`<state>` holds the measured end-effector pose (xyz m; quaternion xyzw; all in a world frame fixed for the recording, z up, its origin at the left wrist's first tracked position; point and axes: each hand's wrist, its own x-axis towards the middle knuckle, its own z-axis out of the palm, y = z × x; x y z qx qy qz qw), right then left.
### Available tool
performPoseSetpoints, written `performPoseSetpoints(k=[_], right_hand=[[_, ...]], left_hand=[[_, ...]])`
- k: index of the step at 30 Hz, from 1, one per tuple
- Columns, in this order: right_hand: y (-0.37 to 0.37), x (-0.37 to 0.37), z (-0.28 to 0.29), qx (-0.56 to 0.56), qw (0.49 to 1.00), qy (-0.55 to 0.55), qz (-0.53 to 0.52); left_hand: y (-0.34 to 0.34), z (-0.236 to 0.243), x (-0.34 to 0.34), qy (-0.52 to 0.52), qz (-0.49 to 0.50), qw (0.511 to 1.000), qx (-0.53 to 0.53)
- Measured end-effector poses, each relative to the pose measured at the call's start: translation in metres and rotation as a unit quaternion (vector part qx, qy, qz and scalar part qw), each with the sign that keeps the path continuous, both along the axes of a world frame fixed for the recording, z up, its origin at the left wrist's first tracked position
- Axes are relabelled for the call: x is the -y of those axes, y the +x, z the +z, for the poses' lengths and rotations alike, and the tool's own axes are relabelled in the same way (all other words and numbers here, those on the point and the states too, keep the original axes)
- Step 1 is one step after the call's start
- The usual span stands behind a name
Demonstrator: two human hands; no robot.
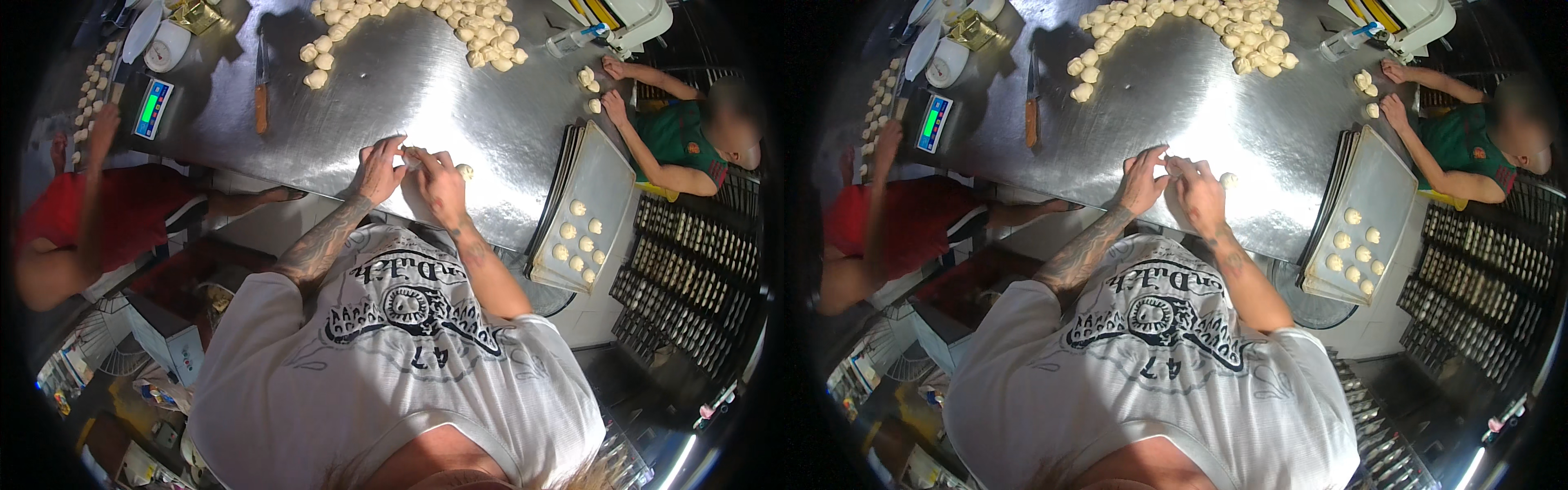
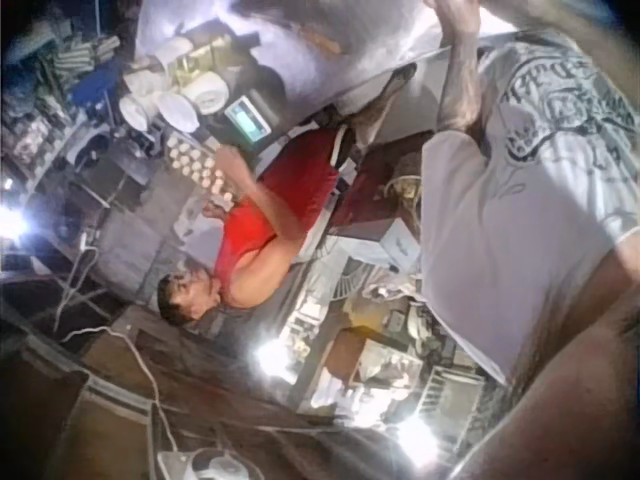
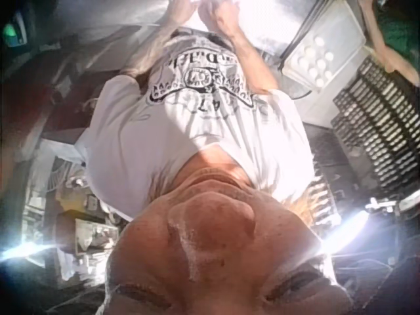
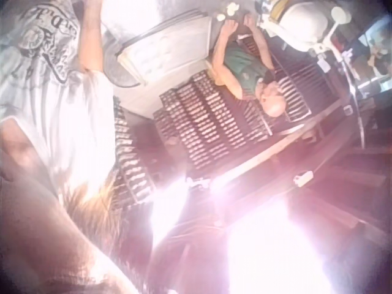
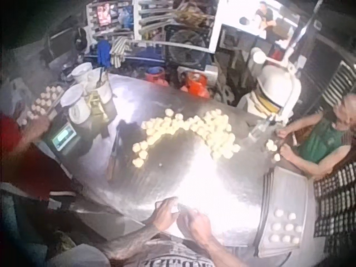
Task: The person shapes small pieces of dough into balls by hand and places them onto a metal tray. The person also uses a knife to cut dough into smaller portions on a stainless steel work table.
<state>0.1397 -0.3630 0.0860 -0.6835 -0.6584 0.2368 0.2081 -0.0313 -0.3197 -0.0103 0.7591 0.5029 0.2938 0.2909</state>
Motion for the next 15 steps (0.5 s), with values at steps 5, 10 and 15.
performPoseSetpoints(k=[5,10,15], right_hand=[[0.035,0.05,-0.004,0.026,0.999,-0.032,0.033],[0.134,0.091,-0.041,0.009,0.993,0.019,-0.118],[0.123,0.041,-0.049,-0.019,0.966,0.186,-0.177]], left_hand=[[0.001,0.011,-0.002,-0.074,-0.016,0.994,-0.08],[0.004,0.032,0.005,-0.099,-0.026,0.992,-0.075],[0.005,-0.021,0.003,0.028,-0.005,0.999,0.029]])
